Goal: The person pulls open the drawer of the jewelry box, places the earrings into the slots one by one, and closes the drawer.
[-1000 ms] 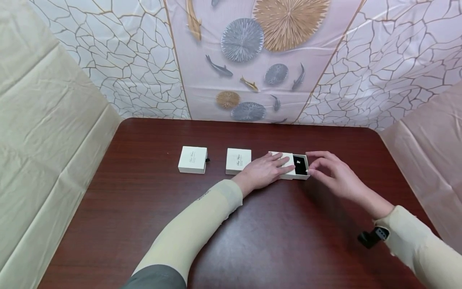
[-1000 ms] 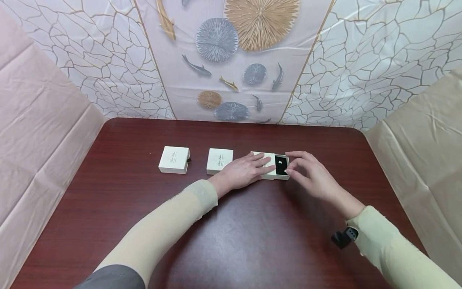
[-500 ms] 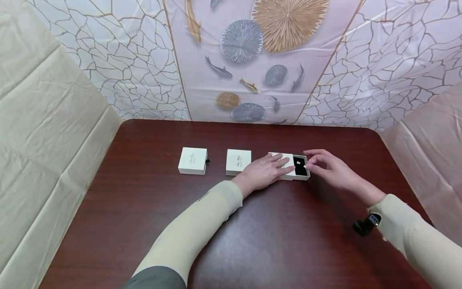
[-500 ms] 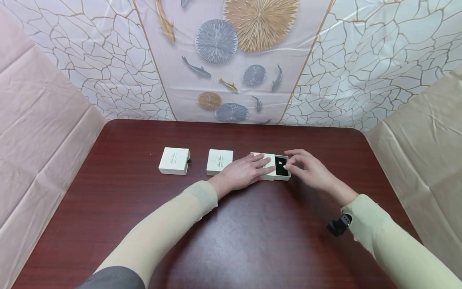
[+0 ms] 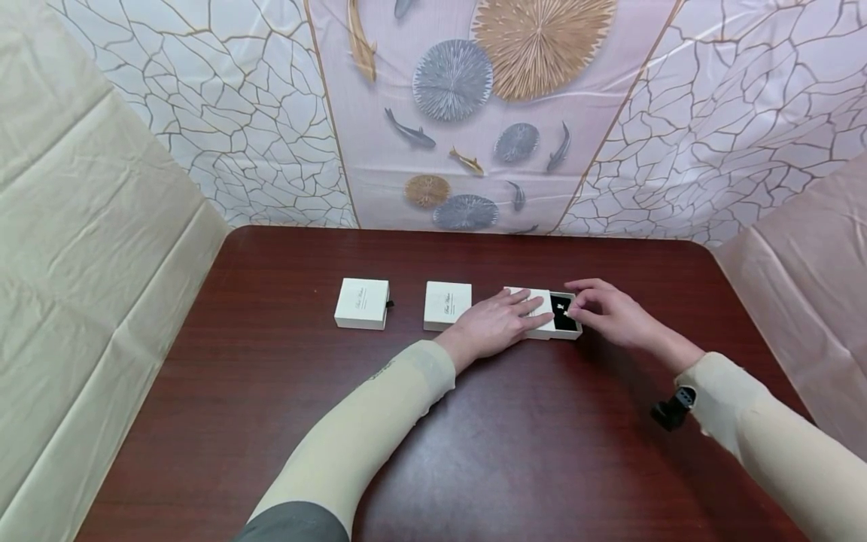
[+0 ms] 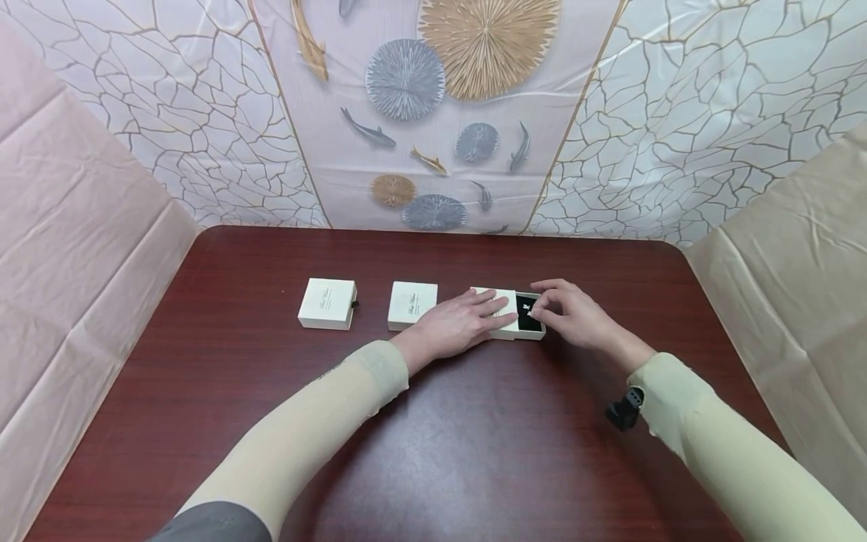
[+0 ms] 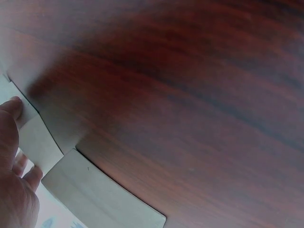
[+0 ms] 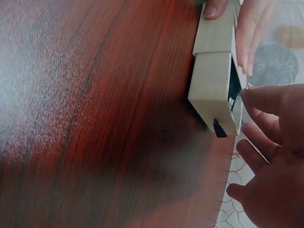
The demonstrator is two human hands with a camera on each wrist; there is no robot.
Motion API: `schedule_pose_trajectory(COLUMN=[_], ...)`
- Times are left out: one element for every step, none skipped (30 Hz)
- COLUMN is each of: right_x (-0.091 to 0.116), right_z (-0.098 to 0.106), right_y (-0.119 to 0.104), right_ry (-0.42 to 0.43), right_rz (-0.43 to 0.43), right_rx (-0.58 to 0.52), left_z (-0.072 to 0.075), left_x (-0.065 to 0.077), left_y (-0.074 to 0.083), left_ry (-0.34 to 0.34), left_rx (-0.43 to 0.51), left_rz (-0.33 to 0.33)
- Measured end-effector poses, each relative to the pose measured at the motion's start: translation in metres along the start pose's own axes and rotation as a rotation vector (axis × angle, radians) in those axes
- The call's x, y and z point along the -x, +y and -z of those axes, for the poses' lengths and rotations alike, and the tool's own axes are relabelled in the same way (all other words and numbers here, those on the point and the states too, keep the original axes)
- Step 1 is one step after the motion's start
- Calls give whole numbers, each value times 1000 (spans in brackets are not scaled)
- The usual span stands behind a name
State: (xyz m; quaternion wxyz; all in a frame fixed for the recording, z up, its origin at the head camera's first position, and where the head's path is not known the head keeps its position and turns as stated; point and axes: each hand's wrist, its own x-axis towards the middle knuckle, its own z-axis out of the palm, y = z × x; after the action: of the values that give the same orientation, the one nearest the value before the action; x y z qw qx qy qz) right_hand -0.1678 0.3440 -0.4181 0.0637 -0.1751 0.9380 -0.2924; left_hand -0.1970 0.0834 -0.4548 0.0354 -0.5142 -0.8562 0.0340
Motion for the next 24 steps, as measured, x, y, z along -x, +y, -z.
schedule_pose_trajectory(right_x=[-1,-1,-2,-2,-2,-3,-3,-3,-4,-4,-4,-5,-5,-5,-5,-6,-6,-7,-7,-7,-8,-8,-8,-9], right_z=[-1,-1,-1,-1,-2,-2,-2,-2,-2,-2,-2,-2,-3,-3,-4,-4,-4,-5,-5,-5,-5,-5,-5,-5], right_y=[0,0,0,-1,-1,-1,-2,-2,-2,-2,-2,-2,-1,-1,0,0,1,1,1,2,2,2,2,2], right_ry=[-1,-1,-7,-12,-15,-18,-22,-27,-32,-37,-40,-43,-47,-49,-52,-53,-53,-54,-54,-54,-55,-57,-60,-64], right_rz=[5,12,12,13,15,19,19,20,21,24,28,32,36,40,46,52,60,65,71,78,85,90,93,94], right_rx=[6,17,22,29,33,36,39,44,44,45,47,48,51,53,55,58,61,63,66,70,72,74,76,75], left_z=[0,-1,-1,-1,-1,-1,-2,-2,-2,-2,-3,-3,-3,-3,-3,-3,-3,-3,-3,-3,-3,-3,-3,-3], left_x=[0,0,0,0,0,0,-1,-1,-1,-1,-1,0,0,0,0,0,0,-1,-1,-1,-1,-1,0,0], left_y=[0,0,0,0,0,0,0,0,0,0,0,0,0,0,0,0,0,0,-1,-1,-1,-1,-1,-1], left_ry=[0,-1,-2,-3,-2,0,0,0,2,4,7,9,12,14,16,17,19,19,20,20,21,21,21,20], left_rx=[3,6,9,12,14,15,16,16,15,14,13,12,12,14,15,16,18,19,20,20,19,18,16,16], left_rz=[1,2,3,3,4,4,4,3,2,1,1,0,-1,-2,-2,-2,-3,-3,-4,-4,-5,-5,-5,-6])
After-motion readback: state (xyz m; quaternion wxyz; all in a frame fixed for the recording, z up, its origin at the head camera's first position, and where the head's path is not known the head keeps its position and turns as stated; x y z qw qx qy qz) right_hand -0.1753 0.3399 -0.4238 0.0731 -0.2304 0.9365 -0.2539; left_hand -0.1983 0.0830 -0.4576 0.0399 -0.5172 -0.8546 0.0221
